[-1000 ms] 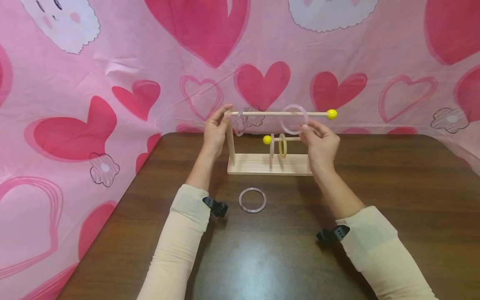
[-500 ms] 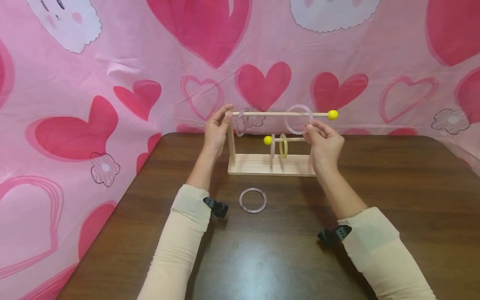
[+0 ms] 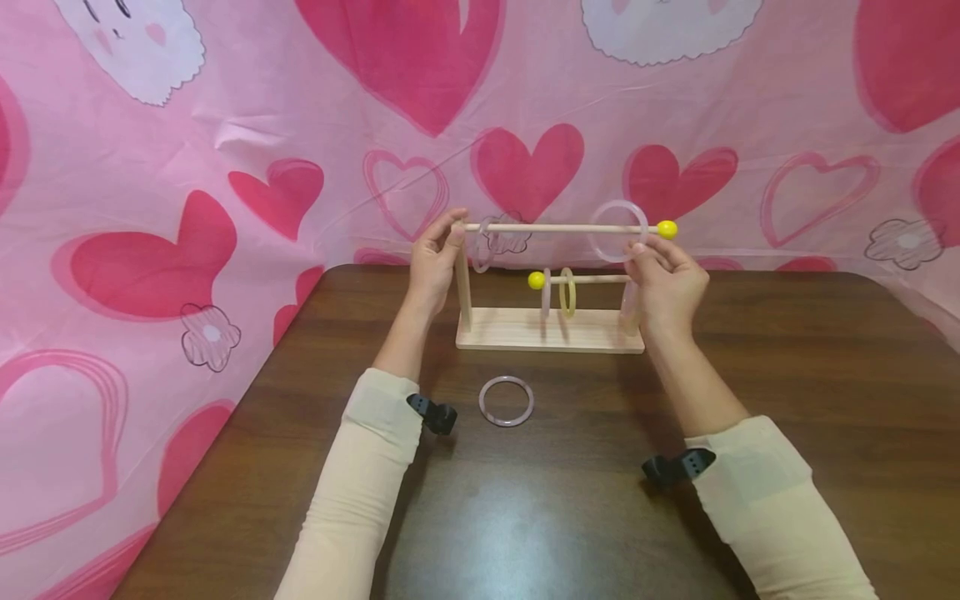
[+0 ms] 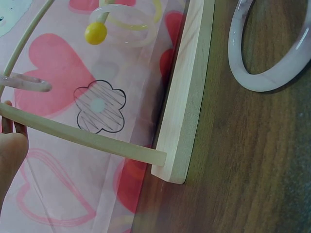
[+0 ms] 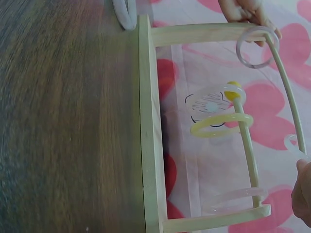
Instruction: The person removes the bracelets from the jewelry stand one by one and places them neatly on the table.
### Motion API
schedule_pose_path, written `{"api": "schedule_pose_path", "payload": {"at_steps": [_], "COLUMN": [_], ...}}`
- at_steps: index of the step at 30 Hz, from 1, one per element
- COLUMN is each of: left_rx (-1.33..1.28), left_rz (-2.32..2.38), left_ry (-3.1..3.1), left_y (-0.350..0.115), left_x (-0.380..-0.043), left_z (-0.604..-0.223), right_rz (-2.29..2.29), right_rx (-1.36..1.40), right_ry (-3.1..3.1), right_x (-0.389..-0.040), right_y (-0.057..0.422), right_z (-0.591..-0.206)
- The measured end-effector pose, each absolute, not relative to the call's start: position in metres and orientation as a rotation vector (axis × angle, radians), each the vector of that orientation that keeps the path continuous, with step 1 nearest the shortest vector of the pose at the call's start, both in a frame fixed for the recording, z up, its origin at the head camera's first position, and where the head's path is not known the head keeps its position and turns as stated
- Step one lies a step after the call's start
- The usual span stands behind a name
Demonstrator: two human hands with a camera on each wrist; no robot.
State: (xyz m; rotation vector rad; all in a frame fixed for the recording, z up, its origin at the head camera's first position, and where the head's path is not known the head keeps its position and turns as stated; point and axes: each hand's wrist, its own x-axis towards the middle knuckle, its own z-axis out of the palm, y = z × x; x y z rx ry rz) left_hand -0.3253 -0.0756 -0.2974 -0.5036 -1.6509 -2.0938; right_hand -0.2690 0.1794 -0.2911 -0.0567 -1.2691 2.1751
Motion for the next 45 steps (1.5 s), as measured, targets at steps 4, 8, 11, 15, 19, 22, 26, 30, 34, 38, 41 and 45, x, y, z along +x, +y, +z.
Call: {"api": "schedule_pose_path", "payload": {"at_steps": [4,8,11,15,19,22,26,30,34,38,41,45], "left_rx": [-0.503,-0.492,-0.485,-0.496,-0.503,-0.495,-0.495,-0.509,-0.525,-0.528,-0.526,-0.515], "left_rz": [-2.093,-2.097,-2.102,-2.103,-2.097,-2.094,-2.095,-2.093,-2.086,-2.081,-2.080,-2.094], "left_ry": [-1.651,-1.654,-1.655,-1.648,-1.643,-1.641,-1.639,-1.642,-1.642,-1.639,-1.643,-1.646], "left_y": [-0.076,-0.075,-0.075,-0.075,-0.076,-0.076,-0.076,-0.075,-0.075,-0.075,-0.075,-0.075], "left_x": [-0.325,-0.326,-0.326,-0.326,-0.325,-0.325,-0.326,-0.326,-0.327,-0.327,-0.327,-0.326], "left_z": [-0.298,-0.298,-0.298,-0.298,-0.298,-0.297,-0.297,-0.298,-0.298,-0.298,-0.298,-0.298], "right_rz": [2.188,2.193,2.194,2.204,2.236,2.241,2.206,2.210,2.237,2.286,2.333,2.382], "right_rx": [-0.076,-0.096,-0.090,-0.073,-0.064,-0.055,-0.070,-0.096,-0.110,-0.128,-0.155,-0.194], "right_ry": [-1.231,-1.210,-1.196,-1.161,-1.118,-1.103,-1.118,-1.103,-1.062,-1.003,-0.956,-0.921], "right_x": [-0.268,-0.267,-0.267,-0.267,-0.267,-0.267,-0.268,-0.267,-0.267,-0.267,-0.266,-0.266], "right_y": [0.181,0.183,0.185,0.188,0.190,0.192,0.194,0.198,0.202,0.205,0.208,0.212], "right_z": [-0.290,-0.289,-0.289,-0.289,-0.290,-0.290,-0.290,-0.290,-0.289,-0.288,-0.288,-0.290]}}
